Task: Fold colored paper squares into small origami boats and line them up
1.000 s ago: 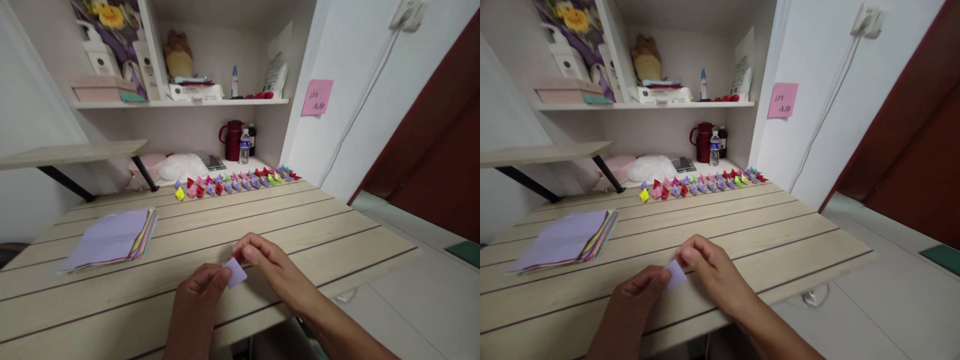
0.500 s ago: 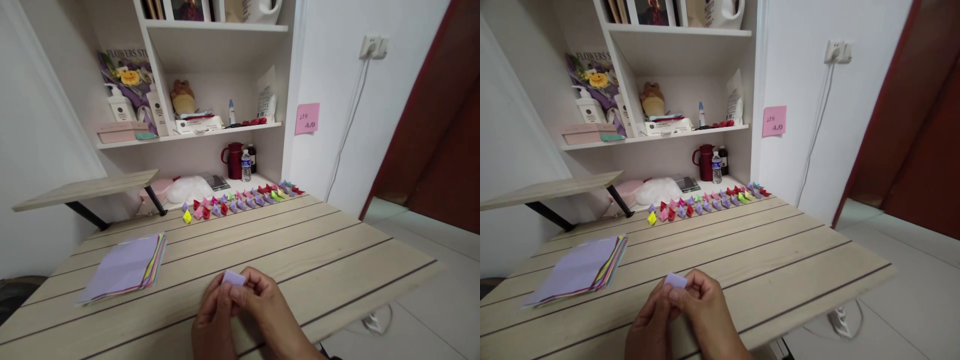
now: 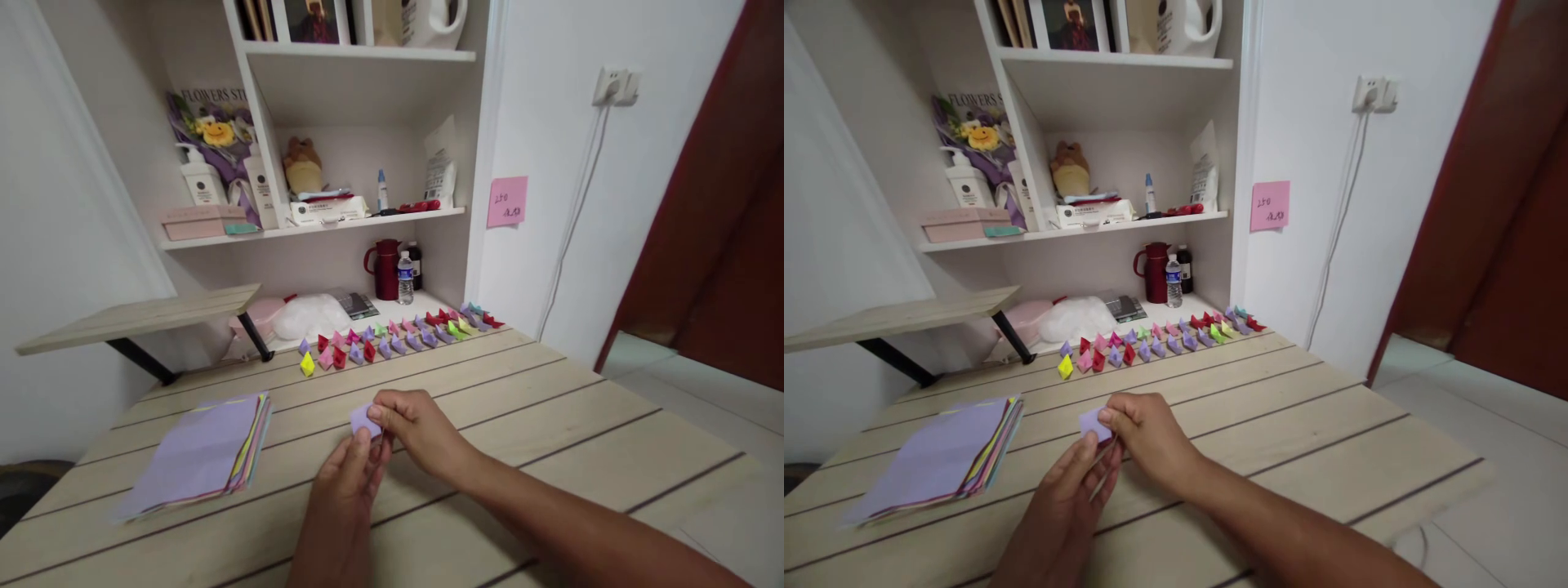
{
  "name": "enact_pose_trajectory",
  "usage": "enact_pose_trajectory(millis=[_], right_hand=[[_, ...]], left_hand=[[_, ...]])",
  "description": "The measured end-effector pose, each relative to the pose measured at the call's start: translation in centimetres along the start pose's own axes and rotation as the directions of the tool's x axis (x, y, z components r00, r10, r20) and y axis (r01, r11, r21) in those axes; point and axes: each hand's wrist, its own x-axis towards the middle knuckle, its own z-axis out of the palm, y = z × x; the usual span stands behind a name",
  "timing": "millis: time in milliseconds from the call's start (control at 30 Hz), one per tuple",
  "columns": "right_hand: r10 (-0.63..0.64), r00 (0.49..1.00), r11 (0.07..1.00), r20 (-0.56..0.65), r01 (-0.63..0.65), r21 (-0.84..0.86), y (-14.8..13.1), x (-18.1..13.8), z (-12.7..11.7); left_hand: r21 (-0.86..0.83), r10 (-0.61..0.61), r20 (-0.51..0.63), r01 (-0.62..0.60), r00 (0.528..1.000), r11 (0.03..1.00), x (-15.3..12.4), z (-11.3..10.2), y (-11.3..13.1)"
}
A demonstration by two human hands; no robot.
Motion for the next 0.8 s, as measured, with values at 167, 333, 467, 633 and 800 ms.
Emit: enact_pose_trajectory(millis=[167,333,467,633,800], right_hand=[[-0.048,0.998,0.986,0.044,0.055,-0.156,1.6,3.9,-3.1],[0.044,0.997,0.995,0.057,-0.039,-0.088,5.1,4.7,-3.5],[0.121,0.988,0.991,0.099,-0.127,0.052,6.5,4.3,-3.0],[0.175,0.979,0.909,0.105,-0.202,0.363,6.4,4.1,-1.9],[0.327,0.945,0.846,0.024,-0.304,0.438,6.1,4.0,-1.4]], left_hand=[[0.203,0.039,0.022,-0.043,0.999,0.978,5.6,-1.1,0.7],[0.266,0.076,0.047,-0.086,0.996,0.960,9.1,-1.2,-0.1],[0.258,0.076,0.026,-0.080,0.997,0.963,10.3,-2.3,-0.3],[0.262,0.104,0.033,-0.109,0.994,0.959,10.1,-2.9,-0.7],[0.336,0.155,0.057,-0.165,0.986,0.927,9.2,-2.2,-1.6]])
